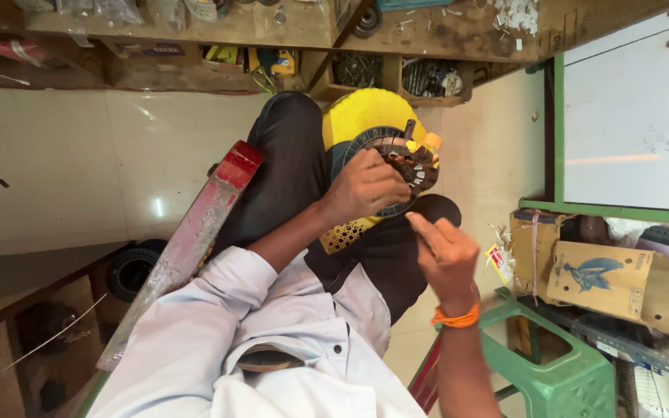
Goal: The person holds a circular electrical component on a yellow support and repeatedly inserts and removes small metal pins into its slots. They then use a green-handled screwdriver to adjust the component.
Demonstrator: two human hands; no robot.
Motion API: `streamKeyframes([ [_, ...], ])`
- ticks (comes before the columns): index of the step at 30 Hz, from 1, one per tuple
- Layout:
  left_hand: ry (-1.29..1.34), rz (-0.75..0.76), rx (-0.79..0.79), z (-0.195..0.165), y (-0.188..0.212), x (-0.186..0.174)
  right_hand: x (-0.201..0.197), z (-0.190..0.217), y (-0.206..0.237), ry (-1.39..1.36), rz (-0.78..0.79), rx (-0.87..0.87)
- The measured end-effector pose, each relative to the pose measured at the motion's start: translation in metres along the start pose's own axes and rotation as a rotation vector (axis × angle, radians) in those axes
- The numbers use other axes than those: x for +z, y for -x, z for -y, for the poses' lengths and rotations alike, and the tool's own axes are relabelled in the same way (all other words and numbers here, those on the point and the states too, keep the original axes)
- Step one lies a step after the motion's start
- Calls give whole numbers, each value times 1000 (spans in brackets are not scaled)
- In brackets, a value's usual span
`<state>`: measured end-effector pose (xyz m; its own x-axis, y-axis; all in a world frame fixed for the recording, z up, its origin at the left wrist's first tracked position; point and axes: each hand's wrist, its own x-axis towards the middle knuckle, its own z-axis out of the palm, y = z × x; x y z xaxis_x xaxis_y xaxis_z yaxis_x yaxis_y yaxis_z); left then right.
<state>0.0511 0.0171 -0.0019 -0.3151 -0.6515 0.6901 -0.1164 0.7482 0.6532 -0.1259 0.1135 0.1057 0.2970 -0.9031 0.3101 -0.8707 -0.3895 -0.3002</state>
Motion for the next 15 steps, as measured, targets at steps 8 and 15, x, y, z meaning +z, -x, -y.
streamKeyframes([
  [8, 433, -317, -498, -31, 4, 37, -33, -26, -99, 150, 85, -103],
  [15, 371, -430, -681, -29, -1, 32, -2, -67, -150, -226, 224, 155],
])
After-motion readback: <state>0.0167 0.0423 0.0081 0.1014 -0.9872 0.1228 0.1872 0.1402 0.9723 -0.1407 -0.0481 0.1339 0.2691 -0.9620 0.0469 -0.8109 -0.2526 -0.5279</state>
